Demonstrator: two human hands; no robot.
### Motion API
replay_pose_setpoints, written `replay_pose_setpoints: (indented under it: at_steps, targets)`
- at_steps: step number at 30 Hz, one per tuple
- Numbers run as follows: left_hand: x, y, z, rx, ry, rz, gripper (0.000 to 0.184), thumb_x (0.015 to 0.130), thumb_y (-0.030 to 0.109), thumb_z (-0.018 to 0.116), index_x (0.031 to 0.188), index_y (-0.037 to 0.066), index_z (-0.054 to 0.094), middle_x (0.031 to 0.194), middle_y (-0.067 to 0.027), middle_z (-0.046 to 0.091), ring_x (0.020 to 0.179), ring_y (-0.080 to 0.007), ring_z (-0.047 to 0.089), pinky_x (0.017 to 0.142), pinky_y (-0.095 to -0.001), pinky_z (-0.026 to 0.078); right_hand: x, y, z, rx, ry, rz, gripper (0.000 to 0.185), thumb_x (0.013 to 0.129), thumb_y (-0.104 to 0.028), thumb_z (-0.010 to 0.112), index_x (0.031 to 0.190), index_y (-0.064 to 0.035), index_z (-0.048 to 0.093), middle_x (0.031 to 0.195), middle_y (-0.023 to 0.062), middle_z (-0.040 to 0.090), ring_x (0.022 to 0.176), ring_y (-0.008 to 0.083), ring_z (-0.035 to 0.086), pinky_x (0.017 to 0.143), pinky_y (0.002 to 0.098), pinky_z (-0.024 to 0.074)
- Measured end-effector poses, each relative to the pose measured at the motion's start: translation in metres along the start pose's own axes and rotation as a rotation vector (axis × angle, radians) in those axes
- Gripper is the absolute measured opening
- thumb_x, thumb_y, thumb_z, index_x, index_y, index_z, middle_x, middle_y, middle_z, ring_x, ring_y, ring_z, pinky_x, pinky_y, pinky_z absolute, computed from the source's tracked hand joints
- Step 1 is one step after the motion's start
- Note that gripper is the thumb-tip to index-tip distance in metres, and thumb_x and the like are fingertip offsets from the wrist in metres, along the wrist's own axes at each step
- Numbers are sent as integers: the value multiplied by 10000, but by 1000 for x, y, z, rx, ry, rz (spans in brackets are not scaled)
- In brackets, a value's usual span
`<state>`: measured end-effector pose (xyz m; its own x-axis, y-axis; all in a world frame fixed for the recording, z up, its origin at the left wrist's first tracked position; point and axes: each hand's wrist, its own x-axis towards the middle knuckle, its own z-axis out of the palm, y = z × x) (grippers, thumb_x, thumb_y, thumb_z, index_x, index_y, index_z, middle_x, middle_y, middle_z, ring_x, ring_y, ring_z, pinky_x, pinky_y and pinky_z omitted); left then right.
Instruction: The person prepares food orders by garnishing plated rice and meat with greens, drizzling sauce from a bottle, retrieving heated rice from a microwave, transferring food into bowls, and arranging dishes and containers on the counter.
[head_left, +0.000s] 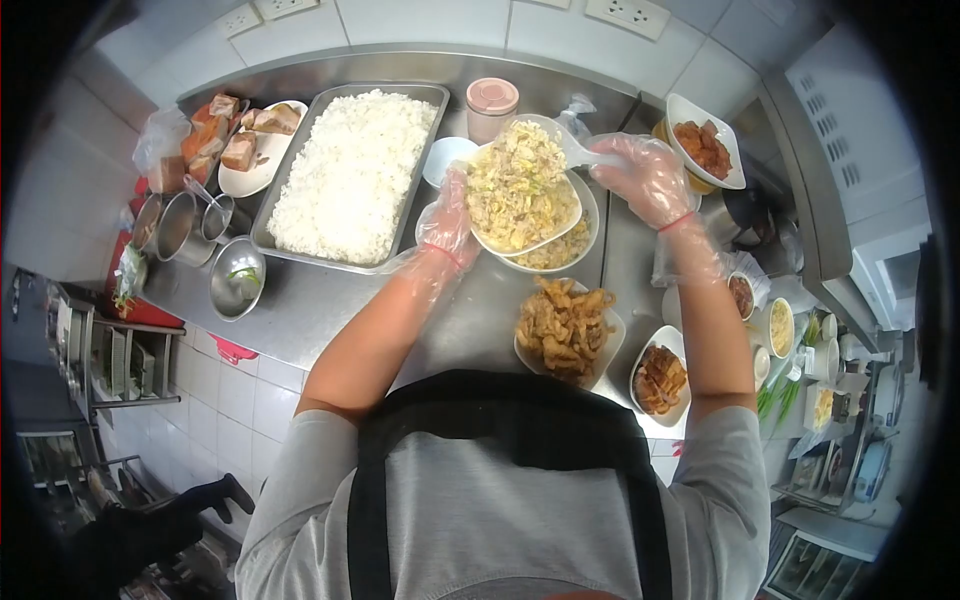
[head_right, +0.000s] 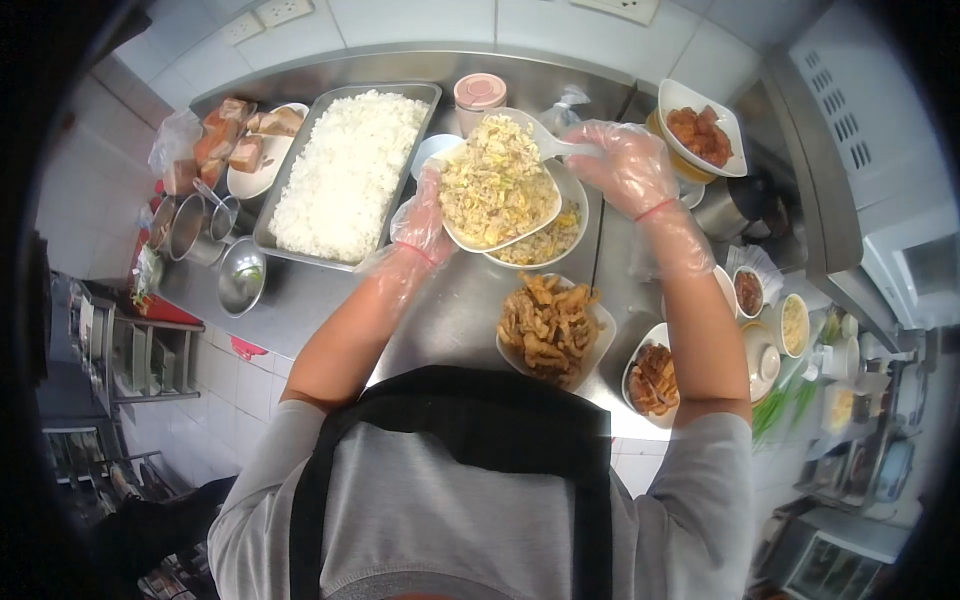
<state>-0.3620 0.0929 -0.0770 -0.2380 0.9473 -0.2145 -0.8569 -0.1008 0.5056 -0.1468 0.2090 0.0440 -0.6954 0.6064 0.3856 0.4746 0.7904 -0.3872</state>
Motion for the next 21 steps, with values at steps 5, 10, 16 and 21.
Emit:
replay_pose_setpoints:
  at_steps: [5,10,16,21]
  targets:
    - [-2,2,1,89,12,11,475,985,366,363,1355,69,343,1326,-114,460,1180,-242,503,986,-383,452,-10,-5,13,-264,189,-170,193,723,-177,674,915,-175,699,783,23,637,681,254,617,624,362,502]
    - [-7,7,8,111,3,10,479,986,372,354,1366,80,330,1334,-111,452,1184,-234,500,1000,-381,441,-12,-12,13,-274,274,-275,191,723,-129,668,901,-187,704,730,33,608,620,233,604,550,339,491]
    - [-8,2,4,132,-9,26,548,977,436,331,1388,77,285,1378,-140,396,1244,-273,435,1034,-431,397,-19,-10,12,-134,297,-232,211,716,-85,655,903,-169,706,712,48,595,611,238,597,545,346,485]
    - [-8,-1,5,165,1,44,585,968,469,332,1394,70,286,1381,-121,405,1243,-257,440,1029,-411,390,-28,-13,18,-57,286,-232,224,715,-58,634,902,-157,709,702,63,593,633,247,603,550,349,482]
